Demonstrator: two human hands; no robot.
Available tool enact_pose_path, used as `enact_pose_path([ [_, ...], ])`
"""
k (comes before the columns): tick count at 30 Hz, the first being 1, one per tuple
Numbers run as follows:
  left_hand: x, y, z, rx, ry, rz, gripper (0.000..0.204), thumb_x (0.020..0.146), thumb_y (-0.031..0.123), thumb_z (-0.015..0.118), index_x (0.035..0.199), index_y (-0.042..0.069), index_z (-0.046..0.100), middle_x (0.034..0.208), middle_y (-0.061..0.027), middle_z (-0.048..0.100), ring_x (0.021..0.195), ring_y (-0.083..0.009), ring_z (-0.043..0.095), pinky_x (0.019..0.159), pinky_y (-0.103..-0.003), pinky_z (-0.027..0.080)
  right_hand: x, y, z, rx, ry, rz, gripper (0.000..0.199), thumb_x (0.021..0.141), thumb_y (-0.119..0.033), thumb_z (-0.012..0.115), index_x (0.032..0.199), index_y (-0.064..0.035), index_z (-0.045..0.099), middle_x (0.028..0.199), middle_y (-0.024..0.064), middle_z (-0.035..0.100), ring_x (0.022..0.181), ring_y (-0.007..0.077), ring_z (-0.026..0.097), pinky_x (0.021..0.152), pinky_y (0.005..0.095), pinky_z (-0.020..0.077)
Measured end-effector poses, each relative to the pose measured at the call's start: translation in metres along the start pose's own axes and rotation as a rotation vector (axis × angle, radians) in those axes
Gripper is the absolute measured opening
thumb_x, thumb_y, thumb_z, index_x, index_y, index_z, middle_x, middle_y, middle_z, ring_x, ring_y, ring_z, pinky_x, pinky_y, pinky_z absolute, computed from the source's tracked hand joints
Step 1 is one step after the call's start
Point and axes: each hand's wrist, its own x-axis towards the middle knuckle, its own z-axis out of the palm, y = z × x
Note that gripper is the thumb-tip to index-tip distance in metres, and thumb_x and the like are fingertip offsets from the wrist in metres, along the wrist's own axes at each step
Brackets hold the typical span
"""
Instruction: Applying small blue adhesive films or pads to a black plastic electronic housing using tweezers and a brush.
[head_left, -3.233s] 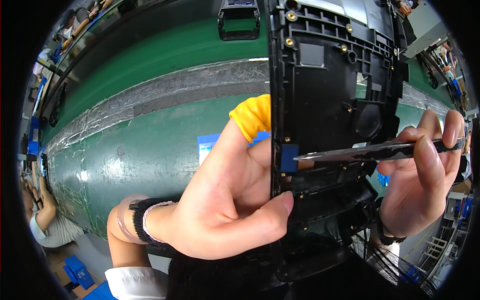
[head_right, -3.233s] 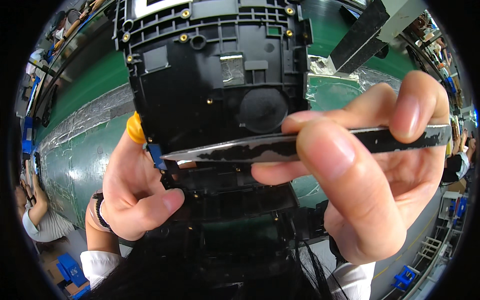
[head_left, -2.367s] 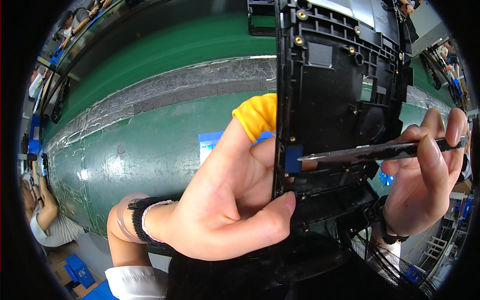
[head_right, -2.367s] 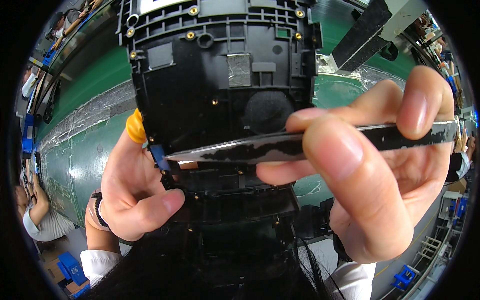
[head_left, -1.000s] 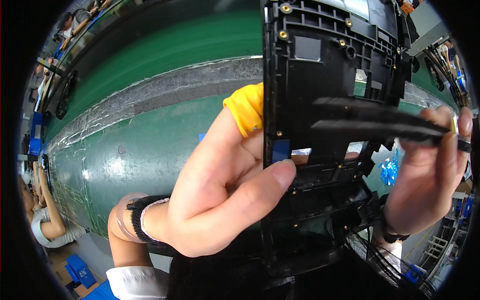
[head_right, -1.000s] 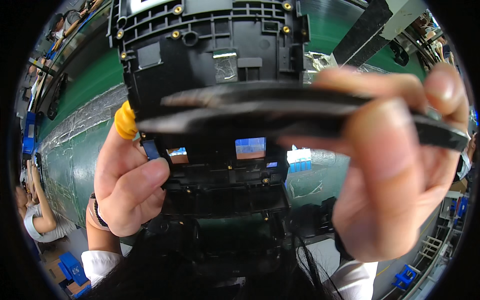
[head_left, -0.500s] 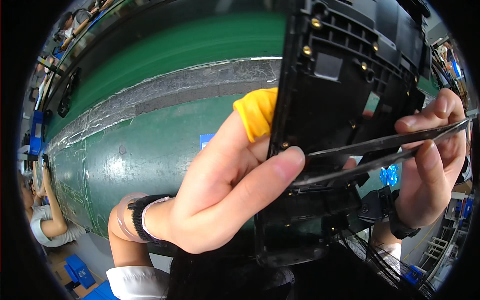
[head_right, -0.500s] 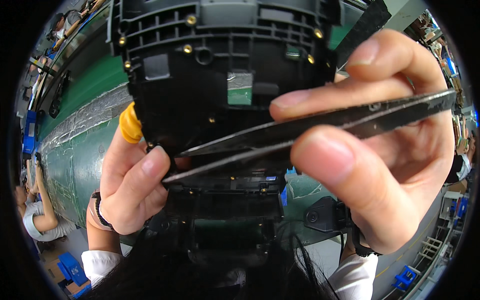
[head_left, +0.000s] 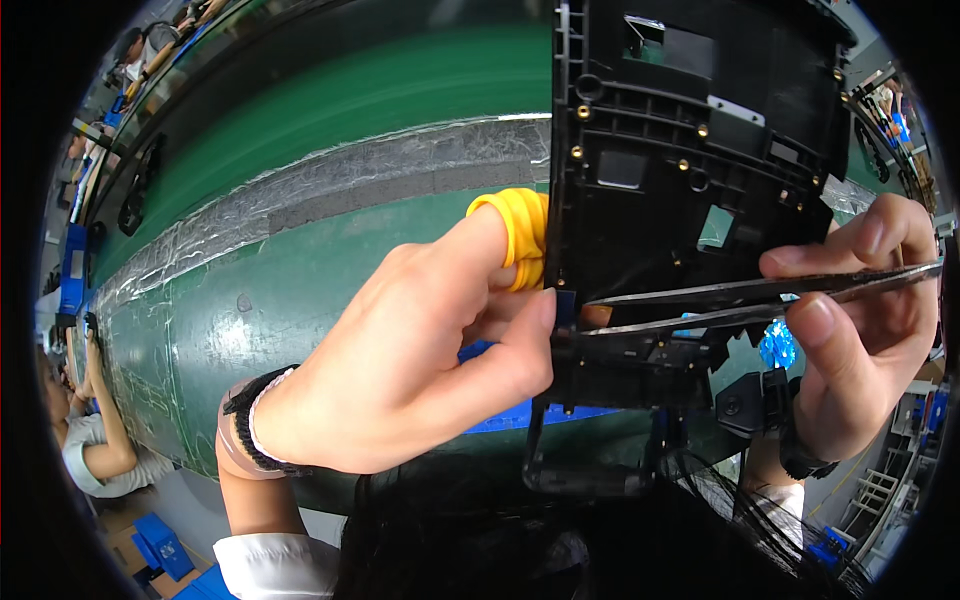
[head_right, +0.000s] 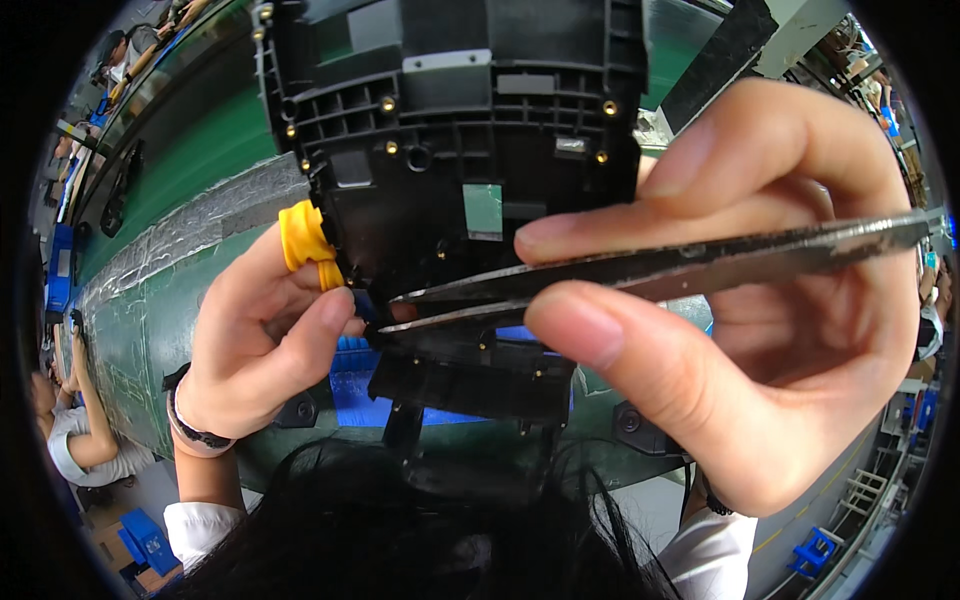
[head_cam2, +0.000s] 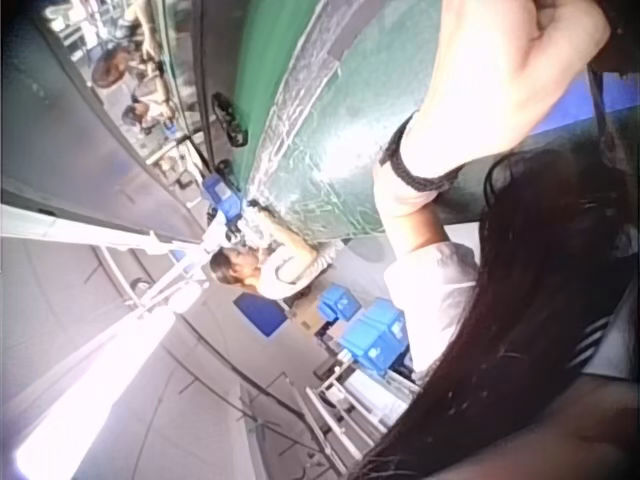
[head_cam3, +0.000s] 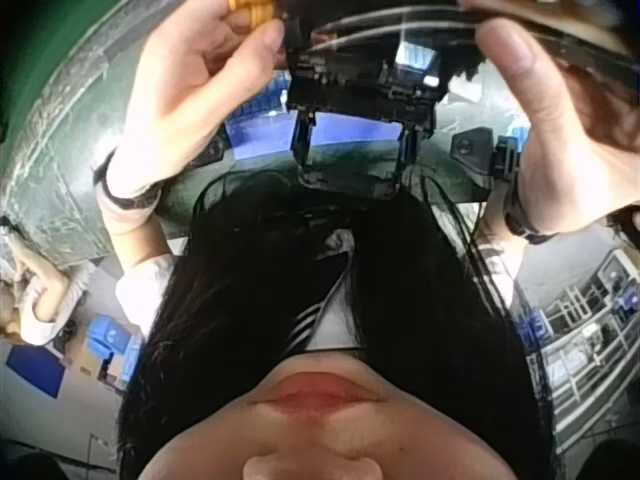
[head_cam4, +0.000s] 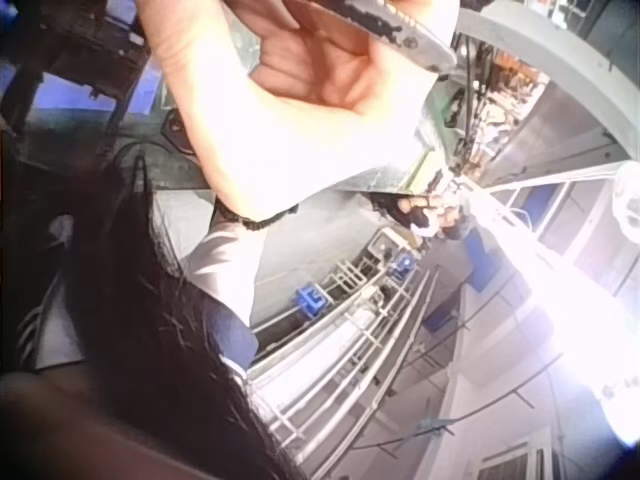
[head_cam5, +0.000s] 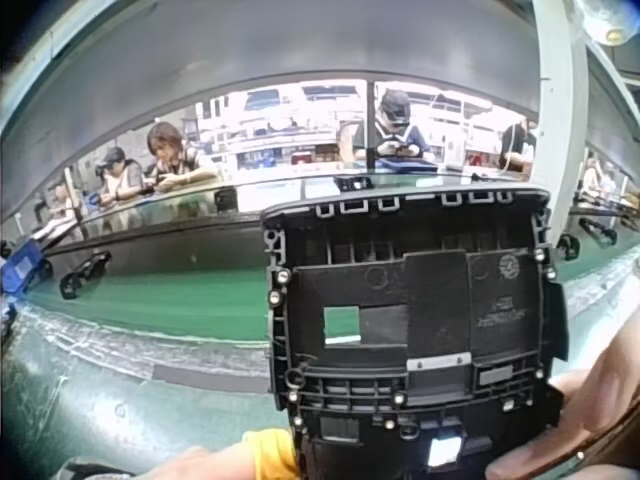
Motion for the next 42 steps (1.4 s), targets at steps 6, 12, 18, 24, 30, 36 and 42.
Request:
enact_pose_path([
  [6, 0.009, -0.011, 0.005, -0.601, -0.057, 0.150, 0.045, 0.070, 0.007, 0.042, 0.109, -0.003, 0.024, 0.100, -0.0127, 0.041, 0.087, -0.0200, 0.045, 0.072, -0.028, 0.037, 0.011, -0.003, 0.006, 0.442, 0.002, 0.156, 0.031, 0.064, -0.007, 0.051, 0.089, -0.0022, 0.032, 0.073, 0.0118, 0.052, 0.066, 0.0103, 0.049, 0.059, 0.0163, 0.0382],
  [12, 0.009, -0.019, 0.005, -0.954, -0.151, 0.226, 0.054, 0.072, 0.024, 0.047, 0.111, -0.001, 0.020, 0.106, -0.0128, 0.035, 0.093, -0.0223, 0.041, 0.073, -0.031, 0.037, 0.014, 0.009, 0.006, 0.542, -0.104, 0.080, 0.028, 0.068, -0.010, 0.050, 0.088, -0.0035, 0.032, 0.080, 0.0129, 0.051, 0.080, 0.0162, 0.047, 0.070, 0.0243, 0.0370],
  [18, 0.012, -0.019, 0.011, -0.933, -0.007, 0.383, 0.063, 0.063, -0.006, 0.050, 0.114, 0.002, 0.014, 0.114, -0.0113, 0.024, 0.105, -0.0217, 0.027, 0.087, -0.035, 0.020, -0.007, -0.013, -0.002, 0.271, 0.006, -0.441, 0.016, 0.070, -0.006, 0.045, 0.076, -0.0058, 0.029, 0.074, 0.0119, 0.045, 0.066, 0.0231, 0.049, 0.049, 0.0269, 0.0439],
  [24, 0.006, -0.031, 0.005, -0.735, 0.105, 0.431, 0.046, 0.060, -0.010, 0.053, 0.100, -0.003, 0.032, 0.098, -0.0121, 0.041, 0.087, -0.0175, 0.044, 0.073, -0.029, 0.039, -0.027, -0.022, 0.027, 0.079, 0.074, -0.410, 0.027, 0.066, -0.002, 0.051, 0.079, -0.0115, 0.029, 0.073, 0.0114, 0.042, 0.060, 0.0231, 0.050, 0.049, 0.0275, 0.0487],
  [30, 0.007, -0.020, 0.013, -0.764, 0.200, 0.338, 0.035, 0.058, -0.010, 0.055, 0.090, -0.004, 0.041, 0.083, -0.0103, 0.049, 0.075, -0.0148, 0.050, 0.067, -0.025, 0.043, -0.025, -0.024, 0.024, 0.072, 0.053, -0.485, 0.023, 0.068, -0.003, 0.048, 0.078, -0.0099, 0.029, 0.073, 0.0135, 0.042, 0.059, 0.0233, 0.049, 0.048, 0.0275, 0.0488],
  [36, -0.003, -0.024, 0.005, -0.377, 0.158, 0.241, 0.029, 0.063, -0.003, 0.054, 0.091, -0.003, 0.046, 0.091, -0.0097, 0.048, 0.074, -0.0106, 0.050, 0.067, -0.023, 0.042, -0.027, -0.017, 0.024, 0.114, 0.142, -0.395, 0.022, 0.069, -0.003, 0.048, 0.078, -0.0112, 0.030, 0.069, 0.0113, 0.043, 0.056, 0.0214, 0.048, 0.048, 0.0282, 0.0476],
  [42, -0.001, -0.020, 0.009, -0.431, 0.231, 0.272, 0.028, 0.063, -0.001, 0.054, 0.090, -0.003, 0.047, 0.086, -0.0077, 0.051, 0.071, -0.0106, 0.050, 0.064, -0.022, 0.041, -0.015, -0.020, 0.002, 0.172, 0.062, -0.310, 0.022, 0.069, -0.003, 0.047, 0.079, -0.0057, 0.027, 0.070, 0.0149, 0.046, 0.059, 0.0248, 0.051, 0.049, 0.0320, 0.0475],
])
